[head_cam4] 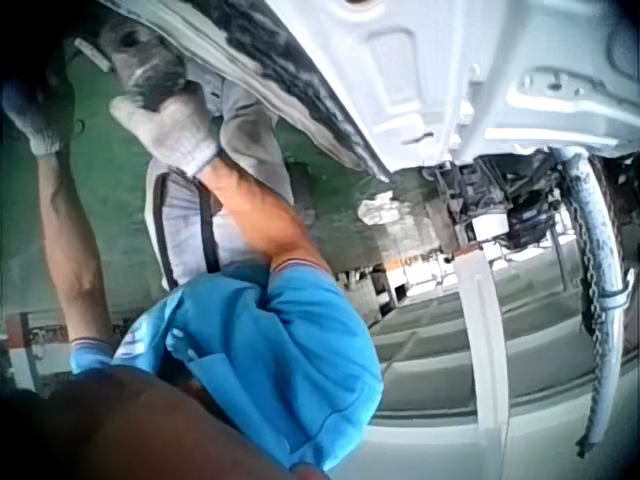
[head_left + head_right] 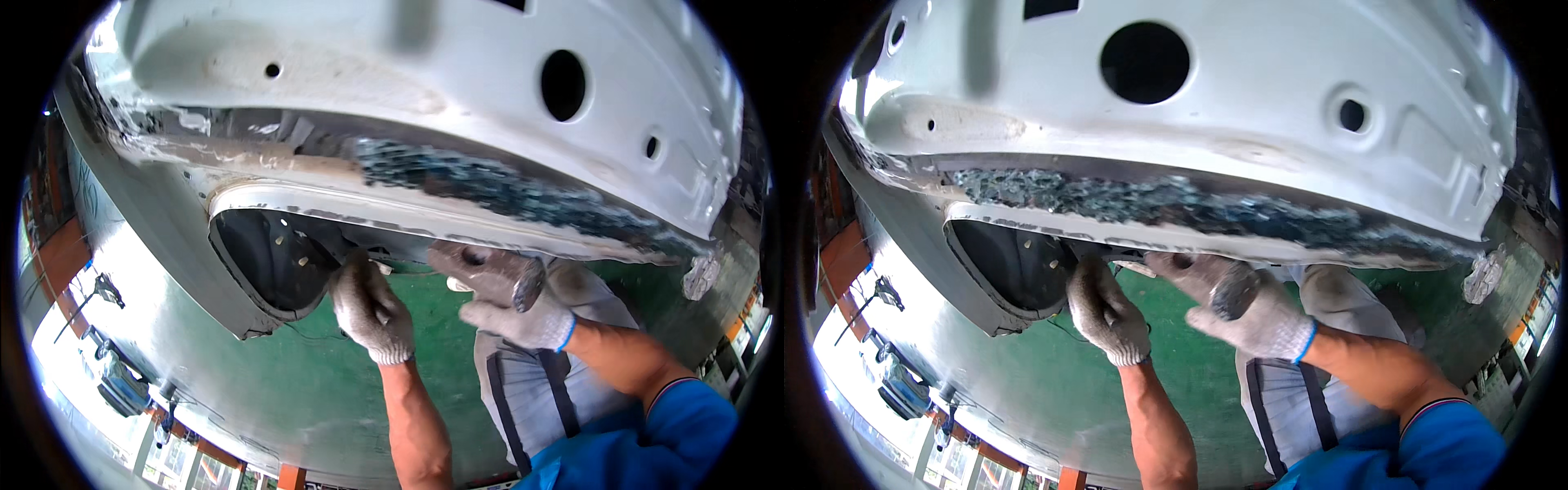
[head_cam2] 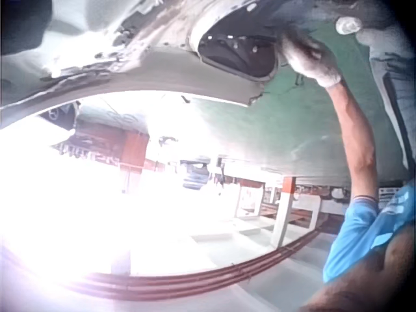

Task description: The person lifts and positions a white car bumper, then uses a hammer and metal punch to tap and adjust the inner metal frame of the bumper.

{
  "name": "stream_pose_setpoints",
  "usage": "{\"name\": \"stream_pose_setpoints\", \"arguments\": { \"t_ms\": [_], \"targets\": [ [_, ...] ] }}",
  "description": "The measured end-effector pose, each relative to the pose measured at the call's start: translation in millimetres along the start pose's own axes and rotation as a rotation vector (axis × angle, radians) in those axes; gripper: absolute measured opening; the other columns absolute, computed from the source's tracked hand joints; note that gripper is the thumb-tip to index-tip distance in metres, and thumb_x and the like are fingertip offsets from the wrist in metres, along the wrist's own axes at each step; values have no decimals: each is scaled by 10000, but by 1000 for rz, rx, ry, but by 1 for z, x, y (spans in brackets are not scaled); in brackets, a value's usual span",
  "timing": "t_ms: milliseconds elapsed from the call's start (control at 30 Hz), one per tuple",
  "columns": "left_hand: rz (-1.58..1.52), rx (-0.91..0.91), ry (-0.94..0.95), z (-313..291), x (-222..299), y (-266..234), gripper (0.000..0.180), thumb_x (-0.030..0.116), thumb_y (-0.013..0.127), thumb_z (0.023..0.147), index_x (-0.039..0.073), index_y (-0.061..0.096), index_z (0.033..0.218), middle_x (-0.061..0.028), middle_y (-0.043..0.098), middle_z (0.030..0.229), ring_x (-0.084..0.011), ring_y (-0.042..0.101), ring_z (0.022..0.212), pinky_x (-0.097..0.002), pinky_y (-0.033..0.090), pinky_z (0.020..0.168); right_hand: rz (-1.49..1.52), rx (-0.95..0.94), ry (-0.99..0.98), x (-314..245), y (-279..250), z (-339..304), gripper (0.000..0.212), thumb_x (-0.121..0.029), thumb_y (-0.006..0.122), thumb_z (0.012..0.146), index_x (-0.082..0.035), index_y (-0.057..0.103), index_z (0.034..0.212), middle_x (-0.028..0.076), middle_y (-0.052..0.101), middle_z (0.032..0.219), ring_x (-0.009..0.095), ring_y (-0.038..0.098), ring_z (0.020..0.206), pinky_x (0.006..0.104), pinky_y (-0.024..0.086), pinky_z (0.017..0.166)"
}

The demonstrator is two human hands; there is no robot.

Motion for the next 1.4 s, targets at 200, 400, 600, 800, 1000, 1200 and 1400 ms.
{"name": "stream_pose_setpoints", "arguments": {
  "t_ms": [200, 400, 600, 800, 1000, 1200, 1400],
  "targets": [
    [32, -54, -43, 6, -2, -3, 232, 27, 586, 1008, -79, 687, 1188, -195, 724, 1085, -283, 696, 955, -382, 557, 874, 376, -106, 393, 36, 4, -16, 595, -251, 671, 942, -155, 523, 1510, 100, 608, 1200, 250, 588, 1073, 373, 491, 944],
    [-63, 116, -208, -4, 6, -29, 232, 37, 610, 1020, -79, 659, 1215, -171, 713, 1095, -214, 684, 887, -326, 570, 792, 331, -50, 349, 50, 9, -30, 635, -112, 720, 874, -150, 581, 1493, -5, 580, 862, 99, 520, 758, 297, 482, 701],
    [-104, 103, -216, 0, -5, -33, 217, 31, 593, 1026, -72, 656, 1206, -153, 715, 1027, -207, 673, 826, -336, 569, 763, 360, -98, 554, 56, 16, -30, 445, -190, 722, 902, -101, 681, 1335, 10, 606, 817, 111, 547, 735, 314, 492, 696],
    [12, 38, -146, 25, -18, -27, 213, 89, 595, 1021, -81, 665, 1130, -179, 718, 977, -216, 669, 799, -333, 547, 751, 510, -47, 642, 54, 21, -19, 391, -165, 763, 887, -51, 702, 1256, -18, 608, 797, 79, 527, 649, 285, 450, 586],
    [-53, 15, -315, 39, -35, -28, 259, 135, 600, 1034, -93, 660, 1140, -153, 728, 985, -217, 668, 878, -332, 535, 815, 409, -27, 626, 39, 19, -3, 480, -139, 779, 854, -69, 679, 1318, -22, 596, 776, 71, 511, 576, 281, 445, 522],
    [-142, 26, -325, 51, -41, -22, 258, 106, 578, 1050, -75, 646, 1221, -144, 716, 1104, -208, 657, 965, -329, 525, 869, 199, -87, 492, 19, 19, 12, 422, -160, 765, 865, -67, 676, 1267, 6, 616, 773, 106, 566, 610, 313, 490, 561],
    [-84, 116, -272, 59, -37, -18, 261, 86, 577, 1045, -76, 674, 1225, -181, 722, 1185, -258, 682, 1076, -361, 527, 965, 54, -198, 356, -5, 17, 29, 477, -410, 740, 907, -107, 672, 1268, 127, 725, 1078, 320, 697, 1013, 447, 548, 893]
  ]
}}
Point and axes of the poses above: each hand's wrist, its own z-axis towards the middle knuckle, its own y-axis out of the palm, x = y × z, the point moved 6 cm from there along z, towards the middle knuckle
